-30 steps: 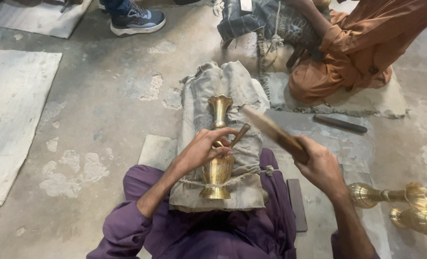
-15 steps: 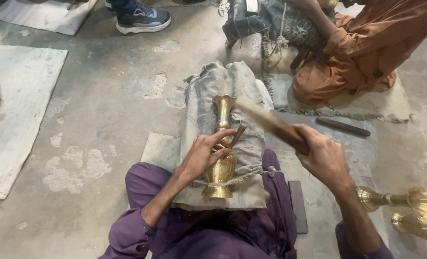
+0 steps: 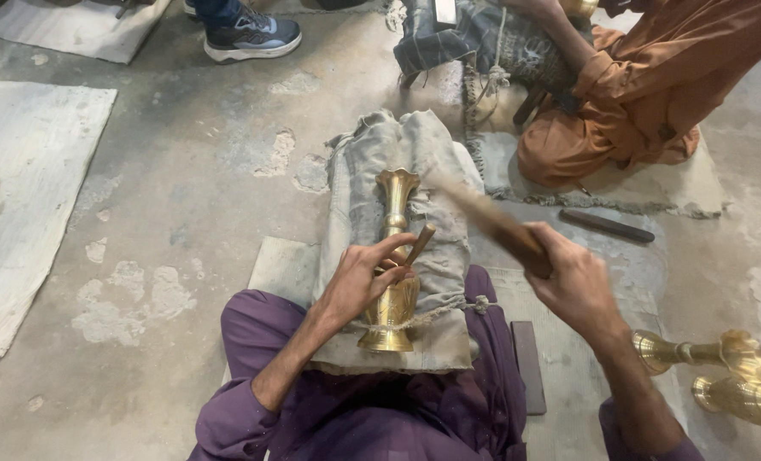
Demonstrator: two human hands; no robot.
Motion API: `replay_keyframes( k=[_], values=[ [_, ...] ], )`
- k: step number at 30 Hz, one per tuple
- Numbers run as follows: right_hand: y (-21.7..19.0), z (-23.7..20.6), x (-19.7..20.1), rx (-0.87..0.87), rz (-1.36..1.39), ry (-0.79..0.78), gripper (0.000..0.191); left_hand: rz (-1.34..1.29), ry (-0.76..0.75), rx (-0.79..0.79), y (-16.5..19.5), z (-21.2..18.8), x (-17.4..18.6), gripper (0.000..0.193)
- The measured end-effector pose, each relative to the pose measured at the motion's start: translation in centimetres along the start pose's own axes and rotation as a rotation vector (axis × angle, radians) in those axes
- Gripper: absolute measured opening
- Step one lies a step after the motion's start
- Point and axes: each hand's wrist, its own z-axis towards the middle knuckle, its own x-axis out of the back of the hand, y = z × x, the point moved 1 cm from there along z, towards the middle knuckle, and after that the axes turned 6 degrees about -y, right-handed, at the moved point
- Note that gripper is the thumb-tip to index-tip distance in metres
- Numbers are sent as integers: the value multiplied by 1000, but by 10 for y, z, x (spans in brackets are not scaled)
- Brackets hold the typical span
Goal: The person sits cross-legged on the floor with a brass vase resting on a cloth cushion and decorates its surface by hand, holding a small punch against the metal and striking it with a wooden mallet. The person repositions the punch and rotates the vase to work different areas of the body and neck.
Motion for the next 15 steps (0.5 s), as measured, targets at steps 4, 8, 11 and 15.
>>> replay_keyframes(
  k=[4,8,11,15],
  values=[
    [1,-3,-3,226,-23,119,58,15,17,5,-4,-1,-2,51],
    [3,-1,-6,180,174,75,50,0,27,-17,-9,-6,-6,52],
    [2,-1,-4,171,-30,21,52,12,12,-18,-12,-6,-9,50],
    [-5,-7,3,186,-48,131,57,-16,41,-18,-13,-8,-10,50]
  ],
)
